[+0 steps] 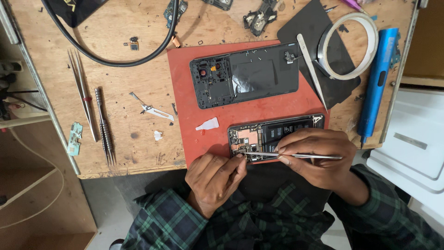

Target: The person uses tweezers to manipulate small components on a disassembled smartphone motherboard. They carefully place and adjust tiny parts within the device's internal frame.

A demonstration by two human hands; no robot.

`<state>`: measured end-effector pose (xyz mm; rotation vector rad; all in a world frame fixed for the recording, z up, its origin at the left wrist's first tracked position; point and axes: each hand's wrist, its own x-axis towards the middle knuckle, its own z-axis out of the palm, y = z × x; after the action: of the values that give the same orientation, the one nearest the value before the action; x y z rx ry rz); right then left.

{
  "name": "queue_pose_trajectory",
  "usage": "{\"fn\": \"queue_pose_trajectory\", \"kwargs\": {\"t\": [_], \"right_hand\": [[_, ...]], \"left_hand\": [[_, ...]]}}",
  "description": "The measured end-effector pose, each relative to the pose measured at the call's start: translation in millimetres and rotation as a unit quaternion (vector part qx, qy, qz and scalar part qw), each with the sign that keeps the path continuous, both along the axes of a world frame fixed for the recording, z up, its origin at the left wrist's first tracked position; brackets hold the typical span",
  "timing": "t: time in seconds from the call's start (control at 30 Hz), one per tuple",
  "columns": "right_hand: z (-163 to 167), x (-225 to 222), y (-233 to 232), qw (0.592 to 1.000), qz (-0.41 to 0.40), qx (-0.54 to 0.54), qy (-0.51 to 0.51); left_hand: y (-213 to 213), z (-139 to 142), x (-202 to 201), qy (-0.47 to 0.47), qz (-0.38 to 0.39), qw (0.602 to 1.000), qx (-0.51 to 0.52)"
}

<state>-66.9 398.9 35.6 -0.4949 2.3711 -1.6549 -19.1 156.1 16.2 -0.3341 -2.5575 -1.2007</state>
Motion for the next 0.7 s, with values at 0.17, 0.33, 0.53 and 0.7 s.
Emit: {"fn": "queue_pose_trajectory", "kwargs": {"t": [0.17, 0.33, 0.53, 0.7], "right_hand": [[-1.3, 1.1, -0.3, 1.0, -0.008, -0.002, -0.003], [-2.7, 1.8, 0.3, 1.0, -0.008, -0.004, -0.002], [-3.5, 1.1, 0.0, 1.0, 0.0, -0.02, -0.003], [-2.2, 0.6, 1.2, 1.0, 0.005, -0.018, 0.002]], "left_hand": [[-1.5, -0.3, 0.2, 0.0, -0.008, 1.0, 0.001], [-0.9, -1.9, 0.7, 0.002, -0.005, 1.0, 0.002], [-1.2, -1.7, 1.5, 0.002, -0.006, 1.0, -0.005], [-1.2, -0.5, 1.2, -0.002, -0.006, 1.0, 0.002]]}}
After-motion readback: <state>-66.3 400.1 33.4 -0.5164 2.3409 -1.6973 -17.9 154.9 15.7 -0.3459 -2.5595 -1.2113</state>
